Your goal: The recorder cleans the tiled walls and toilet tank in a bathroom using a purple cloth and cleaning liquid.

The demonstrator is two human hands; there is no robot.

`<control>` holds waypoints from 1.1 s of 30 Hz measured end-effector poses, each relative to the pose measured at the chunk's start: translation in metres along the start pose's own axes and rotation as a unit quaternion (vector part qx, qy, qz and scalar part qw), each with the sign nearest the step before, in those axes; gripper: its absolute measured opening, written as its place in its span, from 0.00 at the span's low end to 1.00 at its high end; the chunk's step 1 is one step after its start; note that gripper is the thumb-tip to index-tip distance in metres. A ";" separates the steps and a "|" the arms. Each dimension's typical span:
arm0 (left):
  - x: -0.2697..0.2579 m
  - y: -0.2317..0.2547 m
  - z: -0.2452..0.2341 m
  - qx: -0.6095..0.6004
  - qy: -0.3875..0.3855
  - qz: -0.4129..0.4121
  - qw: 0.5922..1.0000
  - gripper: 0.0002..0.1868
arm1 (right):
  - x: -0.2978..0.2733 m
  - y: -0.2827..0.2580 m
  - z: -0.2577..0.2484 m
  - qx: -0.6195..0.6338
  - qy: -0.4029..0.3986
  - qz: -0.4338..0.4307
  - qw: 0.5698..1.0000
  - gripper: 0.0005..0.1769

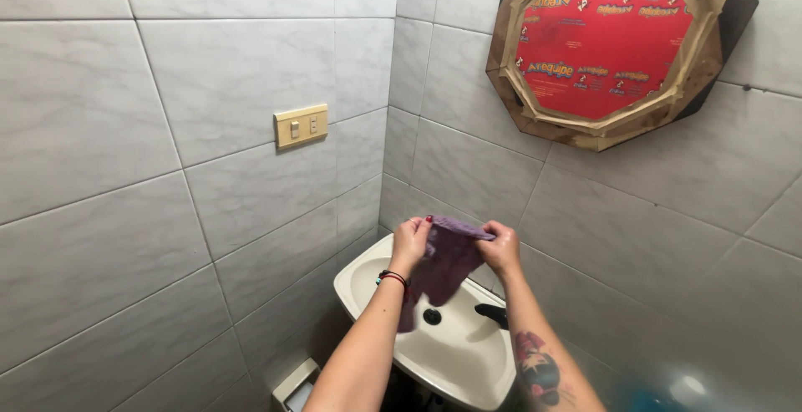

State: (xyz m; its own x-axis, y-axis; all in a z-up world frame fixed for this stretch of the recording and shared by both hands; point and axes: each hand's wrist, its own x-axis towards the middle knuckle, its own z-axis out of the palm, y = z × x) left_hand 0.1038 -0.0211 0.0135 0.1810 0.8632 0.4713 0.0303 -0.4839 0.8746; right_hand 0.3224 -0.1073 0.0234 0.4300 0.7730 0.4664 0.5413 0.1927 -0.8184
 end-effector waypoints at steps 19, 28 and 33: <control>-0.022 -0.050 -0.007 -0.109 -0.012 -0.255 0.961 0.34 | -0.022 -0.064 0.008 0.195 -0.207 0.206 0.936 0.39; -0.002 -0.068 -0.019 -0.264 0.087 -0.241 0.930 0.17 | -0.025 -0.025 0.006 0.210 -0.133 0.208 0.946 0.22; -0.017 -0.055 -0.007 -0.209 0.063 -0.237 0.947 0.18 | -0.029 0.043 0.002 0.155 -0.033 0.197 0.967 0.12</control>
State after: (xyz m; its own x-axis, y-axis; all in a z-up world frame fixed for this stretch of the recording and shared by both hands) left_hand 0.0920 -0.0078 -0.0415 0.1246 0.9922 0.0013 -0.3174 0.0387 0.9475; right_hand 0.3319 -0.1199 -0.0259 0.5062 0.8584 0.0827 0.0971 0.0385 -0.9945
